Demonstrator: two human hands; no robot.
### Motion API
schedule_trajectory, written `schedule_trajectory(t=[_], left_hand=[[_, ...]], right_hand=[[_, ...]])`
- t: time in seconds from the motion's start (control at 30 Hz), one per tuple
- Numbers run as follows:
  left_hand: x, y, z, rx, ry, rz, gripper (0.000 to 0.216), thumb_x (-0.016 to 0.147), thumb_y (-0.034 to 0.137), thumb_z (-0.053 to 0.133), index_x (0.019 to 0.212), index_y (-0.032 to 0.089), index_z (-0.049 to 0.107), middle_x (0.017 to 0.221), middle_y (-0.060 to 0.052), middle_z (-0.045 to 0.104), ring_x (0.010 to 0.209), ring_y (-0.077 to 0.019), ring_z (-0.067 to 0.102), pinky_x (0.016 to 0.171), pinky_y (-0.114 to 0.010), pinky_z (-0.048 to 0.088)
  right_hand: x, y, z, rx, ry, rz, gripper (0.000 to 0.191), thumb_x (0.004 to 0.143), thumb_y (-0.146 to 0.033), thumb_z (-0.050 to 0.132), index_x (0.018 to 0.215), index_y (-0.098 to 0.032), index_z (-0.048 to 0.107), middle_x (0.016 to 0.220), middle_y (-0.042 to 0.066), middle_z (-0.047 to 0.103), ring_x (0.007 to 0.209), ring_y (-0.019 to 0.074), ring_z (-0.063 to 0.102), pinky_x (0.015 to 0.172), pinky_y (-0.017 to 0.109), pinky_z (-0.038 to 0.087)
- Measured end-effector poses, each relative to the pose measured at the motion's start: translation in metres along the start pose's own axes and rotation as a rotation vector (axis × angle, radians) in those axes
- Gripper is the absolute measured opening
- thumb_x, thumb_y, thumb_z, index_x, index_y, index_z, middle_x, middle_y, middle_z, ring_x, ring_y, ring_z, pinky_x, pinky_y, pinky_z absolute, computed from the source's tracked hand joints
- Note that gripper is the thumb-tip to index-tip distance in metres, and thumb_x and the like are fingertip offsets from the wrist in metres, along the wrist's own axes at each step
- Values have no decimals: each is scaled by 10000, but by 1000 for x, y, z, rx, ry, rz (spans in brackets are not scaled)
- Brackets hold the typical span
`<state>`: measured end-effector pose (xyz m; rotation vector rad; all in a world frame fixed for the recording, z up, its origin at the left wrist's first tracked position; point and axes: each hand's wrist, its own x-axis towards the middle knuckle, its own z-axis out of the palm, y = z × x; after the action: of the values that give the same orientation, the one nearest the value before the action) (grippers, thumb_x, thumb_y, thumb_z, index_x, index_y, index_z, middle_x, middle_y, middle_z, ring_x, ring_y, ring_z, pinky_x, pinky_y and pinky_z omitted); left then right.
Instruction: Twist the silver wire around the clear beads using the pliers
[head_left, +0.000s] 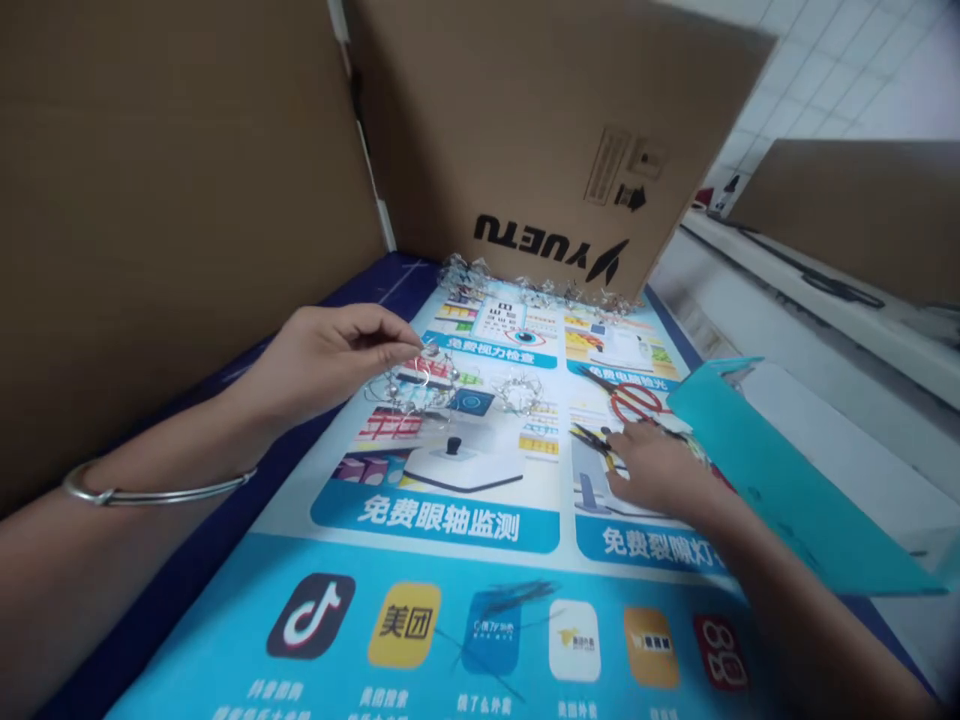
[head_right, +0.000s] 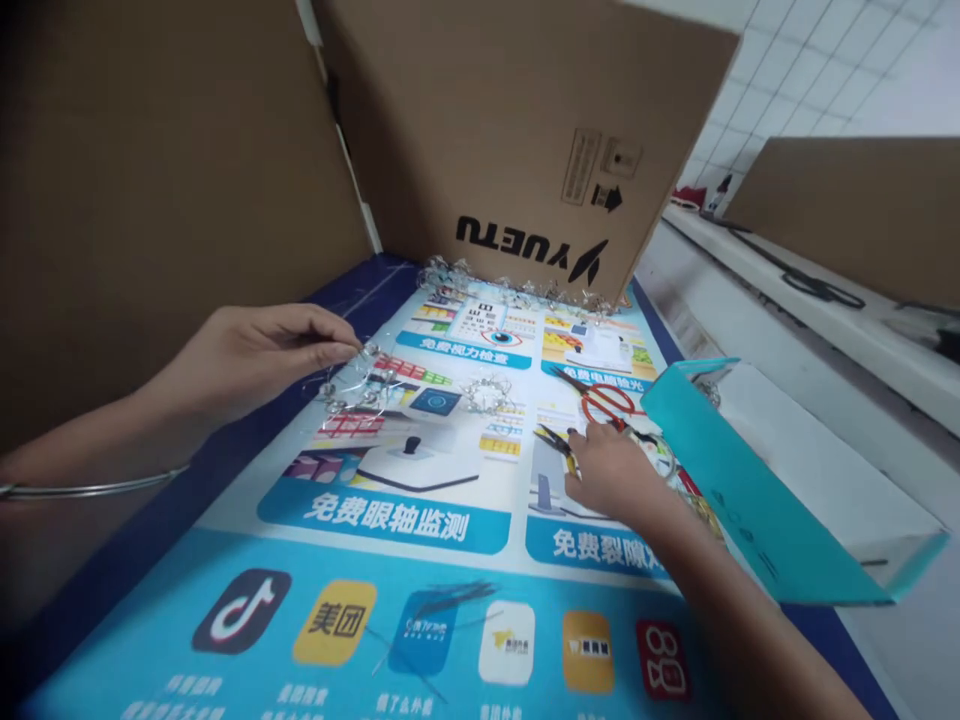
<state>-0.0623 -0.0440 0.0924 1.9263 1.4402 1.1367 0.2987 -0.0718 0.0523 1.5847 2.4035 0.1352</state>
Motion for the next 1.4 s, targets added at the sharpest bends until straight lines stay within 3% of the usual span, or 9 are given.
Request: schedule_trajectory(t=[0.17, 0.43, 0.57, 0.87, 0.97, 1.03, 1.13, 1.3, 1.4], left_hand=[[6, 4, -25, 25, 89, 3, 165, 787, 301, 582, 867, 166, 633, 859, -5, 641, 765, -131, 551, 668, -224, 412], [2, 12, -59, -27, 231, -65, 204, 784, 336, 609, 896, 167, 631, 818, -11, 634, 703, -116, 543, 579, -207, 421], [-1, 16, -68, -97, 350, -14, 177, 754, 300, 652, 863, 161, 635, 806, 0, 623, 670, -94, 534, 560, -194, 413], [-2, 24, -76, -87, 417, 96, 109, 737, 270, 648, 778, 169, 648, 756, -1, 626, 647, -104, 557, 549, -203, 430], [-5, 29, -70, -81, 383, 48, 112, 728, 295, 642, 766, 190, 647, 739, 3, 631, 634, -119, 570, 519, -200, 427], [-5, 32, -62, -77, 296, -29, 128, 736, 312, 629, 796, 202, 650, 751, -2, 644, 633, -132, 576, 512, -209, 430], [-3, 29, -42, -61, 154, -15, 120, 716, 315, 636, 748, 201, 654, 782, -12, 655, 693, -158, 594, 571, -227, 455], [-6, 3, 22, -142, -241, 63, 92, 780, 263, 571, 761, 203, 639, 817, -17, 644, 756, -152, 592, 681, -257, 470], [-16, -13, 62, -149, -385, 102, 93, 796, 213, 552, 742, 200, 626, 768, -10, 627, 724, -142, 578, 674, -267, 458]], right_hand=[[-6, -4, -4, -25, 96, -50, 326, 792, -383, 475, 964, -140, 608, 934, 147, 576, 894, 284, 526, 741, 402, 407], [16, -34, -7, 8, 207, -194, 361, 864, -263, 414, 1200, -167, 506, 1174, 104, 532, 1063, 252, 457, 884, 415, 381], [30, -52, 4, 57, 258, -246, 426, 851, -315, 456, 1250, -165, 475, 1224, 114, 512, 1120, 293, 422, 894, 466, 384], [28, -63, 25, 129, 339, -339, 396, 829, -311, 487, 1194, -168, 538, 1183, 115, 556, 1052, 295, 502, 867, 489, 430], [16, -67, 16, 193, 319, -379, 361, 827, -279, 495, 1168, -181, 559, 1178, 107, 565, 1066, 283, 501, 886, 466, 426], [9, -69, 7, 259, 265, -414, 341, 833, -263, 492, 1157, -188, 565, 1179, 93, 566, 1067, 256, 501, 911, 426, 413], [5, -68, -2, 376, 228, -471, 314, 846, -256, 477, 1145, -230, 569, 1140, 61, 588, 1043, 212, 509, 915, 378, 405], [6, -62, -2, 499, 219, -550, 233, 858, -239, 456, 1033, -207, 606, 1030, 64, 618, 964, 187, 524, 858, 346, 415], [7, -60, 1, 552, 221, -586, 189, 860, -216, 450, 951, -198, 615, 948, 56, 628, 891, 168, 533, 812, 327, 422]])
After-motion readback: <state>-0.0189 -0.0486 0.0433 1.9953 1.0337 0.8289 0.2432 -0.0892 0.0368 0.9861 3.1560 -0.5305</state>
